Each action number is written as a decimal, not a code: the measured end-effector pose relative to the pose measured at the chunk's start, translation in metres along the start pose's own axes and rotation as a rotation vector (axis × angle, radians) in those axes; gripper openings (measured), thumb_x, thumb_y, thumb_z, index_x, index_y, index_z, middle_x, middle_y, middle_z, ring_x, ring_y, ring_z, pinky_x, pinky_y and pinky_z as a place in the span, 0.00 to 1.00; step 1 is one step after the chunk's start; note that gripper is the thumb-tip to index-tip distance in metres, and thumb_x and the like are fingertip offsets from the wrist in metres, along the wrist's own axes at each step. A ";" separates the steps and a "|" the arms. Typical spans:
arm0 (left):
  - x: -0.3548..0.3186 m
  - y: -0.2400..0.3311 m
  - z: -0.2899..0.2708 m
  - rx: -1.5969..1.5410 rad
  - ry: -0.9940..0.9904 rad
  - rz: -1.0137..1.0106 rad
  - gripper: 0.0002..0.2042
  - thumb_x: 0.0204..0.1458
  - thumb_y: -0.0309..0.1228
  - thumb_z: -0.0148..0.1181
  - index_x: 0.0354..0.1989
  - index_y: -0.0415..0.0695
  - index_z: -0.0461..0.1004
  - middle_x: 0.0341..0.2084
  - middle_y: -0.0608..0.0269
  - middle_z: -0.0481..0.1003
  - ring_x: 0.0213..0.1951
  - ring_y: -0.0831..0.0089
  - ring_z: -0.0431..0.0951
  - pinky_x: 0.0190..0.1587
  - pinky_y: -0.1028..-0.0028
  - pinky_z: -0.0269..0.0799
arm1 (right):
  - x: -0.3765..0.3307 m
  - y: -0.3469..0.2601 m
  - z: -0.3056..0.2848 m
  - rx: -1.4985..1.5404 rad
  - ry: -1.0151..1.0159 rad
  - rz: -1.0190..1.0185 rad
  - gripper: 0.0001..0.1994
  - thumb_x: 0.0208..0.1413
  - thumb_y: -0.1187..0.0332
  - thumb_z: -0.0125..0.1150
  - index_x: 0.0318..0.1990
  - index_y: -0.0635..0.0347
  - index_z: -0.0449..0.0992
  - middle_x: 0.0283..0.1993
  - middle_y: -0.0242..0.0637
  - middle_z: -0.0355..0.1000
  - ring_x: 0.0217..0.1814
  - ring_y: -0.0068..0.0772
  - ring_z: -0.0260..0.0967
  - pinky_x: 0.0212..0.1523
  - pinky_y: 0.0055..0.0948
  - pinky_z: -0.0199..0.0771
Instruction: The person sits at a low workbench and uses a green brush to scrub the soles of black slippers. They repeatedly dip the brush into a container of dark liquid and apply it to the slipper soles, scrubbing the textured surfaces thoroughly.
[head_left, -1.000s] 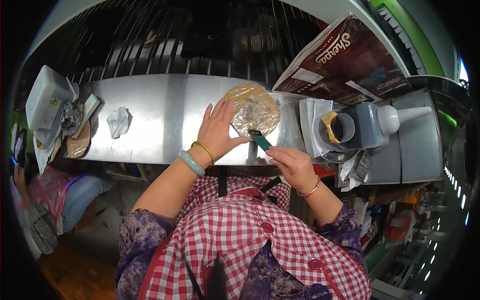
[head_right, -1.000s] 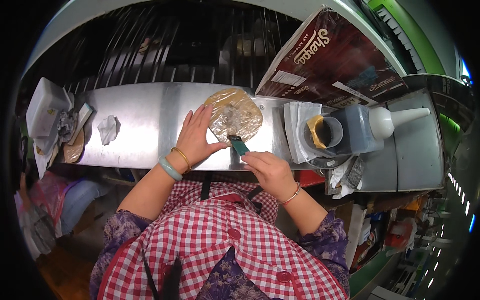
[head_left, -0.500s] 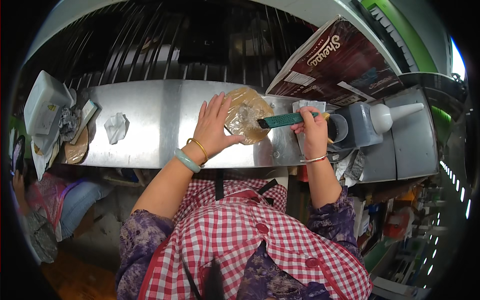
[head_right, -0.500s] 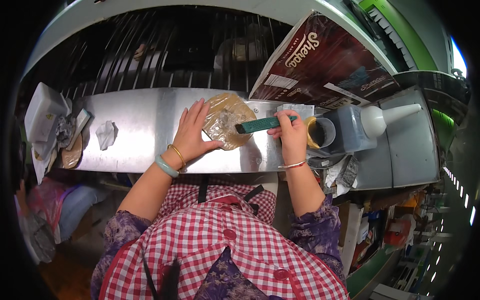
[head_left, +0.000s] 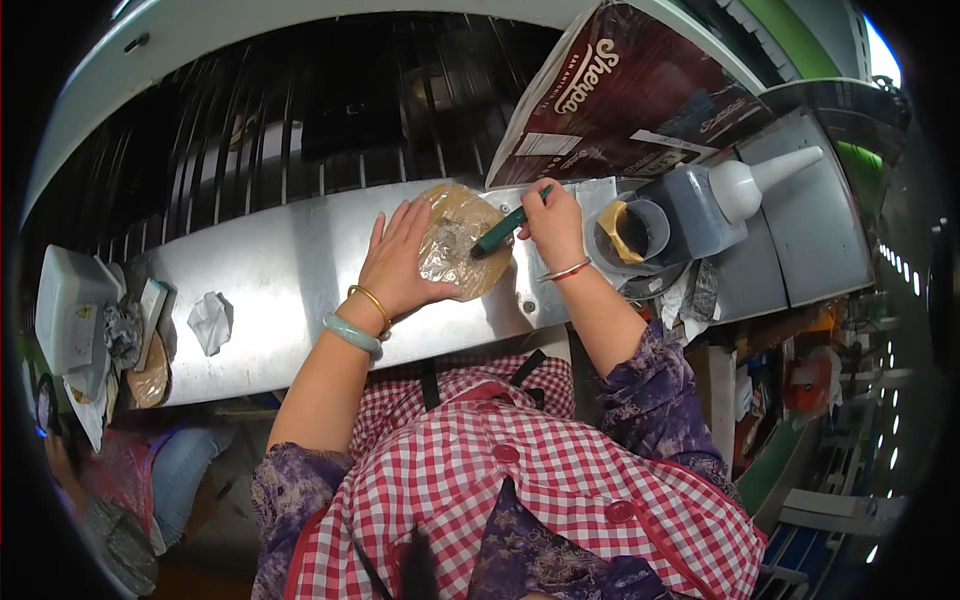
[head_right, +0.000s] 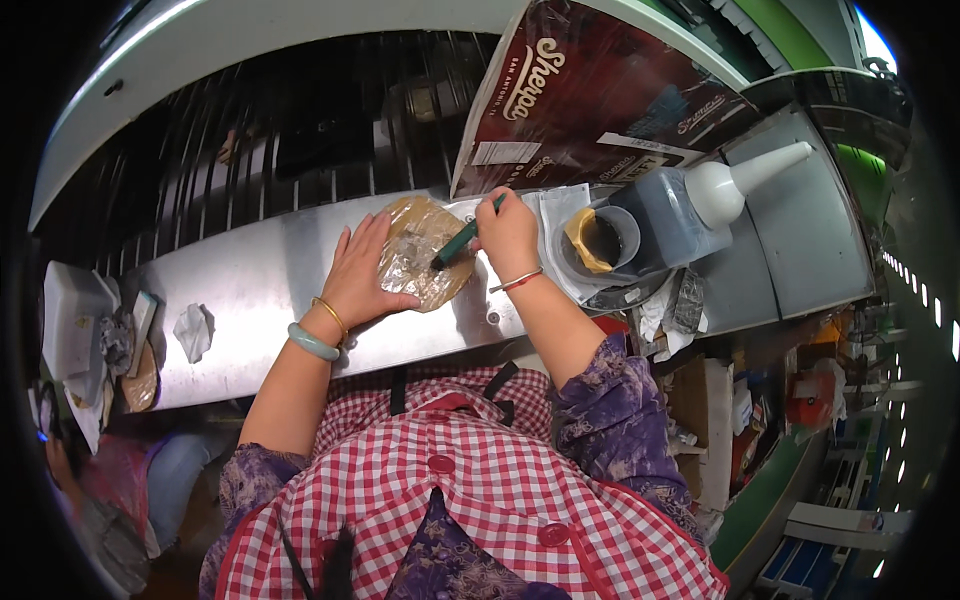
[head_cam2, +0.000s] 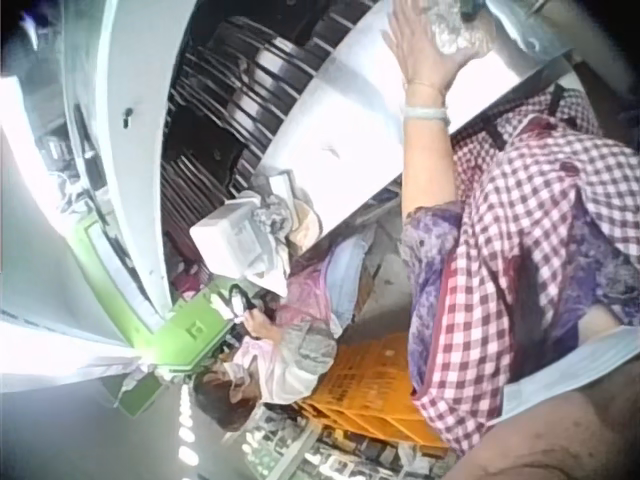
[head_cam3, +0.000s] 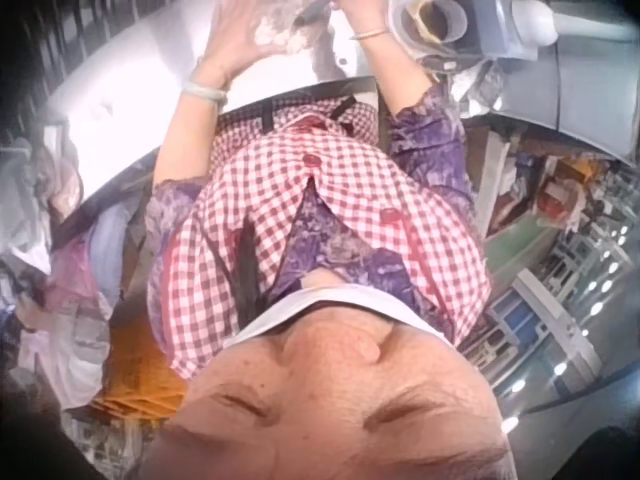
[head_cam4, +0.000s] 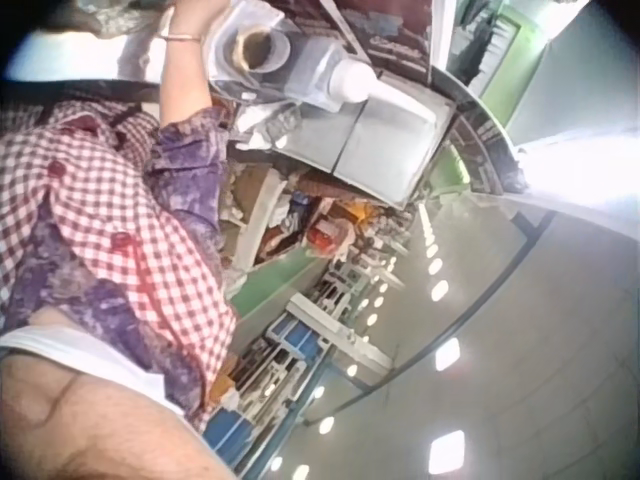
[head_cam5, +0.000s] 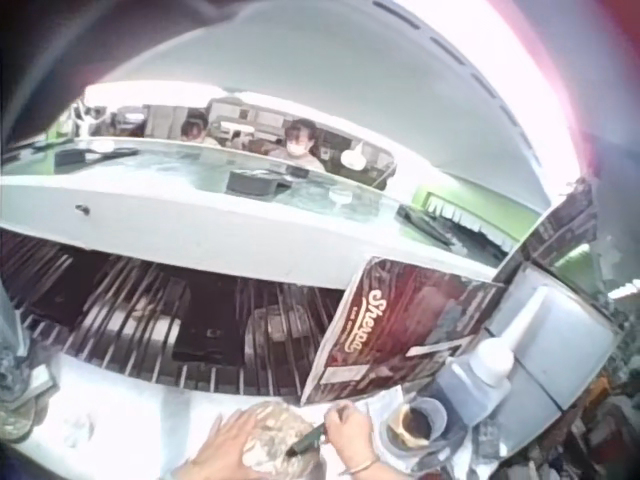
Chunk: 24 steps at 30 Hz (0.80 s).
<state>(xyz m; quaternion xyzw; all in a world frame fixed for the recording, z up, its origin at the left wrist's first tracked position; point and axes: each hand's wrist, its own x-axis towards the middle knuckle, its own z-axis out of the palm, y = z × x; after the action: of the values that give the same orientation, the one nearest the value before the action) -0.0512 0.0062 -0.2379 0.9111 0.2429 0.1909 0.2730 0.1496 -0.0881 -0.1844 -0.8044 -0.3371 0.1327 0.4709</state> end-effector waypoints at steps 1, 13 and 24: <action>-0.001 0.000 0.000 -0.008 0.008 0.004 0.58 0.25 0.51 0.74 0.66 0.37 0.48 0.64 0.49 0.54 0.68 0.57 0.48 0.68 0.57 0.37 | -0.004 -0.005 0.003 -0.025 0.012 -0.025 0.09 0.55 0.66 0.50 0.31 0.64 0.71 0.17 0.40 0.70 0.15 0.34 0.71 0.20 0.31 0.69; -0.003 -0.002 0.001 0.000 0.035 0.031 0.60 0.22 0.50 0.76 0.66 0.37 0.48 0.63 0.48 0.56 0.68 0.55 0.49 0.68 0.55 0.37 | -0.035 -0.017 0.004 0.038 0.215 -0.431 0.04 0.56 0.70 0.55 0.36 0.60 0.72 0.20 0.40 0.69 0.17 0.33 0.70 0.20 0.30 0.66; -0.017 -0.007 -0.009 -0.037 -0.039 0.133 0.62 0.22 0.52 0.76 0.67 0.39 0.45 0.64 0.49 0.54 0.68 0.58 0.48 0.69 0.60 0.39 | -0.011 0.018 -0.007 0.506 -0.171 0.121 0.13 0.61 0.64 0.53 0.41 0.67 0.71 0.29 0.37 0.73 0.22 0.24 0.73 0.23 0.17 0.71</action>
<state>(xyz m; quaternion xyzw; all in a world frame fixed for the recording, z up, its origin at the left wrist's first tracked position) -0.0718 0.0058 -0.2389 0.9237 0.1727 0.1951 0.2810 0.1526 -0.1063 -0.1972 -0.6656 -0.2830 0.3083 0.6179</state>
